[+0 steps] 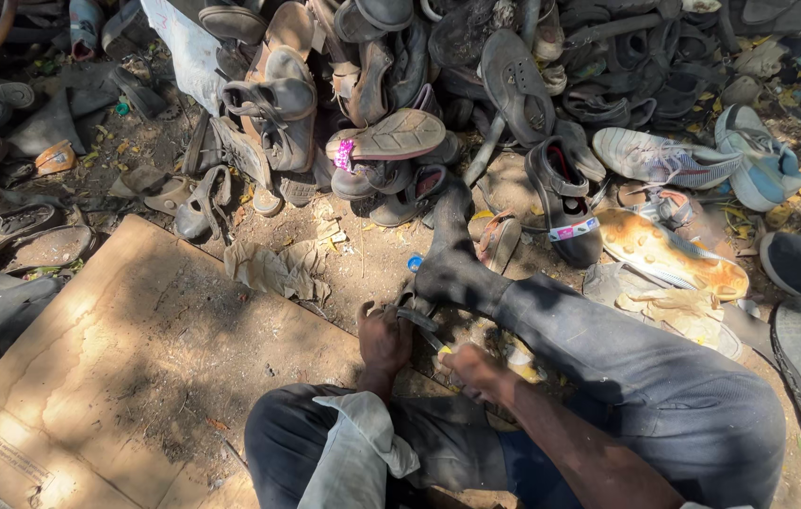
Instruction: The person sits on the ground and uses a knife to scrape and clean the soles of several shoes. They handle multiple pairs of footwear, including sandals and sneakers, picking them up from a pile, working on the bottom surface, and placing them back down.
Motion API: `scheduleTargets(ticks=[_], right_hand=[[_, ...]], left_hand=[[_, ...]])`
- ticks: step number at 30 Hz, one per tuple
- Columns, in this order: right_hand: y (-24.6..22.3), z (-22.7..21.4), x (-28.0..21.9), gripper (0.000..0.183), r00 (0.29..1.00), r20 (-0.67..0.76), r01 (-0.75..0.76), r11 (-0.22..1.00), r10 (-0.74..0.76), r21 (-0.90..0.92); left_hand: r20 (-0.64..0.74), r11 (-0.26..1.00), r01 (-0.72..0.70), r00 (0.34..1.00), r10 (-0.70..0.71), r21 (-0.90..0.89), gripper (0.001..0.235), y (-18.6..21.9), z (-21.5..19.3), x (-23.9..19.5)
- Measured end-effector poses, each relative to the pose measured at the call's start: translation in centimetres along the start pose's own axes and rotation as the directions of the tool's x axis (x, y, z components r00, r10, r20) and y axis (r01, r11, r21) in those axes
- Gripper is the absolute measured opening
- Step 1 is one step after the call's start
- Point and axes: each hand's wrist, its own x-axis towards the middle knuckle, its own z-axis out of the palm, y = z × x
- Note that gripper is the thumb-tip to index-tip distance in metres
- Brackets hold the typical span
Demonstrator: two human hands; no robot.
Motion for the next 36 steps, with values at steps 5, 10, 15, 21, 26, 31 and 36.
scheduleTargets(ticks=[5, 10, 15, 21, 26, 31, 36], right_hand=[[-0.8, 0.9, 2.6, 0.021, 0.996, -0.006, -0.084, 0.99, 0.085, 0.115], [3.1, 2.6, 2.8, 0.023, 0.983, -0.084, 0.165, 0.986, -0.164, 0.007], [-2.1, 3.0, 0.6, 0.029, 0.987, -0.068, -0.133, 0.981, 0.143, 0.141], [-3.5, 5.6, -1.9, 0.035, 0.979, -0.133, -0.154, 0.988, 0.155, 0.018], [-2.7, 5.3, 0.5, 0.026, 0.978, -0.11, -0.173, 0.984, 0.177, 0.045], [0.9, 6.9, 0.0, 0.035, 0.98, -0.154, -0.154, 0.973, 0.128, -0.173], [7.6, 5.5, 1.9, 0.021, 0.927, -0.046, 0.227, 0.655, -0.372, -0.721]], left_hand=[[-0.086, 0.998, -0.064, 0.994, 0.062, -0.025, 0.011, -0.6, 0.5, -0.2], [-0.08, 0.994, -0.02, 0.997, 0.012, -0.11, 0.009, -0.6, 0.1, -0.9], [-0.026, 0.993, 0.088, 0.996, -0.091, -0.083, 0.011, -1.1, 0.9, -0.4], [-0.043, 0.988, 0.008, 0.999, -0.015, -0.154, 0.013, -1.7, 1.3, 0.1], [0.005, 0.956, 0.119, 0.992, -0.123, -0.269, 0.017, -0.8, 1.0, -0.2], [0.09, 0.896, 0.261, 0.965, -0.245, -0.359, 0.027, -0.3, 0.7, -0.4], [0.161, 0.802, 0.392, 0.92, -0.358, -0.452, 0.032, 1.4, 3.3, -1.0]])
